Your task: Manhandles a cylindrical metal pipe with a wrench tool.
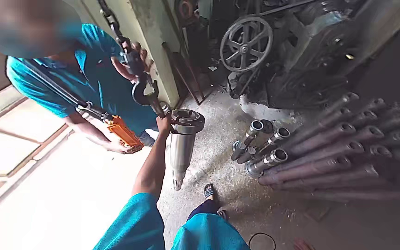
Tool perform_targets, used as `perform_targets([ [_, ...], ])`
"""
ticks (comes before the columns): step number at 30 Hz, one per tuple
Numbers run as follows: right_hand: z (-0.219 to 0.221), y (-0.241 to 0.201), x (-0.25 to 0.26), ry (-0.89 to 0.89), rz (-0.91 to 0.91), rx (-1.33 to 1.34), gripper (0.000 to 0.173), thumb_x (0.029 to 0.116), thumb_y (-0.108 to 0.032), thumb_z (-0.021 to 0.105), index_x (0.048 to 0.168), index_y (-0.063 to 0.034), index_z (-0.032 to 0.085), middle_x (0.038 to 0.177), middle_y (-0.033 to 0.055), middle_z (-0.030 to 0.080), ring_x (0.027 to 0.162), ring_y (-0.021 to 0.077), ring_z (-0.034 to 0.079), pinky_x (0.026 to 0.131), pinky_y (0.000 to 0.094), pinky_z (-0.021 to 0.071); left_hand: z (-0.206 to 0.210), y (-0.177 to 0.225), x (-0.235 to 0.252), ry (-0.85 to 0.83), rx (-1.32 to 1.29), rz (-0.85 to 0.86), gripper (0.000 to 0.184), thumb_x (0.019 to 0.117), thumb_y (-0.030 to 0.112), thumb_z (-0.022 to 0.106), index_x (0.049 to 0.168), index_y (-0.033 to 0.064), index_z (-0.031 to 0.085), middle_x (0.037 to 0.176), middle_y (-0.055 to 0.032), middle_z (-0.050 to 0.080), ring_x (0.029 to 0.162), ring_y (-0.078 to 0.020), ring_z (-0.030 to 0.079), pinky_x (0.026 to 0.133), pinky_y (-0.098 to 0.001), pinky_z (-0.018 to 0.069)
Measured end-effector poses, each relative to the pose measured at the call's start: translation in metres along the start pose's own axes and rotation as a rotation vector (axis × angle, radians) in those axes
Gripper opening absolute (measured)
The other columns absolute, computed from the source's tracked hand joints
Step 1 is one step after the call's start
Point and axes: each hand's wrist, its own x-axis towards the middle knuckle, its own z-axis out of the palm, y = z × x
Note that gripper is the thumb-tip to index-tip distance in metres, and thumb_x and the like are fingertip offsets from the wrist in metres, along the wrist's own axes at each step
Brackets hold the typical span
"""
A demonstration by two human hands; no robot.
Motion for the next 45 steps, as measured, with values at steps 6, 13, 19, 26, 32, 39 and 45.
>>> perform_targets([
  [6, 0.169, -0.18, 0.095, -0.48, -0.354, -0.272, 0.038, 0.1038, -0.015, 0.055, 0.136, 0.0054, 0.057, 0.126, 0.0216, 0.067, 0.107, 0.0245, 0.068, 0.091, 0.0402, 0.0565, 0.006, -0.011, -0.009, 0.048, -0.004, -0.05, 0.031, 0.0987, 0.026, 0.065, 0.104, -0.0043, 0.063, 0.08, -0.011, 0.065, 0.068, -0.0195, 0.064, 0.07, -0.0437, 0.0565],
  [13, 0.396, -0.362, 0.021, -1.1, -0.985, -0.605, 0.048, 0.101, -0.023, 0.064, 0.145, -0.0053, 0.055, 0.145, 0.0129, 0.06, 0.136, 0.0228, 0.056, 0.116, 0.0452, 0.0442, 0.001, -0.011, -0.023, 0.154, 0.068, -0.096, 0.031, 0.0983, 0.028, 0.063, 0.1, -0.0029, 0.063, 0.076, -0.01, 0.061, 0.065, -0.0204, 0.058, 0.067, -0.0444, 0.0527],
  [19, 0.511, -0.449, -0.042, -1.22, -1.313, -0.649, 0.077, 0.0893, -0.047, 0.074, 0.152, -0.009, 0.048, 0.149, 0.0169, 0.054, 0.136, 0.0307, 0.054, 0.112, 0.0554, 0.0436, 0.011, 0.004, -0.042, 0.251, 0.034, -0.138, 0.027, 0.0987, 0.021, 0.065, 0.103, -0.0057, 0.066, 0.085, -0.0157, 0.066, 0.078, -0.0241, 0.063, 0.077, -0.0481, 0.0537],
  [26, 0.597, -0.446, -0.003, -1.524, -1.032, -0.63, 0.08, 0.0903, -0.032, 0.077, 0.155, -0.0048, 0.041, 0.155, 0.0209, 0.046, 0.143, 0.03, 0.047, 0.118, 0.048, 0.0395, 0.03, 0.003, -0.039, 0.307, -0.019, -0.18, 0.019, 0.0964, 0.018, 0.065, 0.096, -0.001, 0.065, 0.077, -0.0088, 0.063, 0.069, -0.0175, 0.061, 0.068, -0.0415, 0.0537],
  [32, 0.571, -0.355, 0.119, -1.186, -1.113, -0.75, 0.082, 0.0858, -0.044, 0.081, 0.146, 0.0015, 0.051, 0.147, 0.0248, 0.053, 0.138, 0.0408, 0.05, 0.116, 0.0598, 0.0379, 0.045, -0.001, -0.04, 0.383, -0.048, -0.166, 0.026, 0.0963, 0.019, 0.065, 0.076, 0.0099, 0.053, 0.058, 0.0047, 0.047, 0.05, -0.0079, 0.046, 0.053, -0.0294, 0.0439],
  [39, 0.568, -0.293, 0.139, -0.917, -1.437, -0.787, 0.118, 0.0716, -0.087, 0.061, 0.152, -0.0019, 0.047, 0.149, 0.0183, 0.055, 0.144, 0.0365, 0.046, 0.124, 0.0592, 0.0247, 0.062, -0.005, -0.044, 0.433, -0.094, -0.029, 0.023, 0.0971, 0.023, 0.063, 0.079, 0.0202, 0.048, 0.062, 0.0082, 0.044, 0.053, -0.0049, 0.044, 0.055, -0.0248, 0.0442],
  [45, 0.572, -0.292, 0.162, -0.819, -1.467, -0.64, 0.107, 0.0738, -0.085, 0.06, 0.143, -0.0033, 0.058, 0.134, 0.0158, 0.066, 0.131, 0.0331, 0.059, 0.12, 0.0583, 0.0326, 0.086, -0.019, -0.027, 0.494, -0.202, 0.113, 0.021, 0.0927, 0.022, 0.067, 0.075, 0.0273, 0.056, 0.062, 0.0139, 0.052, 0.055, -0.0011, 0.052, 0.057, -0.0215, 0.0493],
])
